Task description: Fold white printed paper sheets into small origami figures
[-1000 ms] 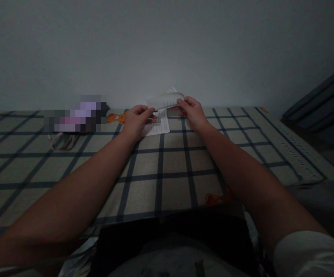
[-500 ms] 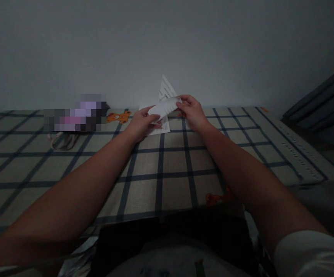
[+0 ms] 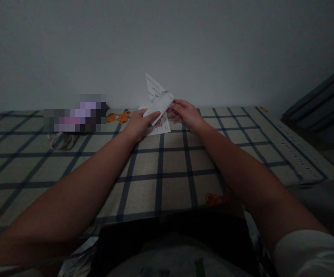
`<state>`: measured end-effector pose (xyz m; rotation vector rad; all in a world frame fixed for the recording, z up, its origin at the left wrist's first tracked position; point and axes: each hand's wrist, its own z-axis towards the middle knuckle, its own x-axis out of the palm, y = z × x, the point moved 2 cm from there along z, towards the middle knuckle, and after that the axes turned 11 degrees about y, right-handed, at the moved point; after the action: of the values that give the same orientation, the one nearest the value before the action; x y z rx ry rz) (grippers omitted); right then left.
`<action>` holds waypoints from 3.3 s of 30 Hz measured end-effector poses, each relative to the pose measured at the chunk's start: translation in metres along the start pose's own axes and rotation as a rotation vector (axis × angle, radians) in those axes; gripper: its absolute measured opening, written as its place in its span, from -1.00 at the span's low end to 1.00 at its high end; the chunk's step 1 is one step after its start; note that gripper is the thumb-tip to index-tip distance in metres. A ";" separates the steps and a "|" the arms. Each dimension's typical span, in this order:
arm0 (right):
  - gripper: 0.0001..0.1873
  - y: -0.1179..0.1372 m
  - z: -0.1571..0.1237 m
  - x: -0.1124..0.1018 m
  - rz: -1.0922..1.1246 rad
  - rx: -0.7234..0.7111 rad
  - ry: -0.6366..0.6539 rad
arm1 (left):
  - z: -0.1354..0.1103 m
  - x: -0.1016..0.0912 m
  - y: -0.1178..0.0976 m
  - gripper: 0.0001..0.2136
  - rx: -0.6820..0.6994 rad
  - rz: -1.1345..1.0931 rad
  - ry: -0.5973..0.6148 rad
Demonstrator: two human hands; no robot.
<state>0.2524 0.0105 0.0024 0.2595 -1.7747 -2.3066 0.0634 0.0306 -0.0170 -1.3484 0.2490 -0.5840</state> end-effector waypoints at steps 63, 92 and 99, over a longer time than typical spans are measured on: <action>-0.79 0.002 -0.010 0.014 -0.295 0.124 0.173 | 0.004 -0.005 -0.004 -0.69 0.092 0.126 -0.189; -0.86 0.008 -0.008 0.016 -0.216 0.057 0.091 | 0.000 0.001 -0.009 -0.66 0.026 0.220 -0.198; -0.85 0.003 -0.007 0.013 -0.198 0.034 0.112 | 0.000 0.000 -0.006 -0.67 0.027 0.218 -0.147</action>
<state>0.2423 -0.0002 0.0038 0.5823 -1.8072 -2.3408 0.0615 0.0298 -0.0111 -1.3112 0.2630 -0.3038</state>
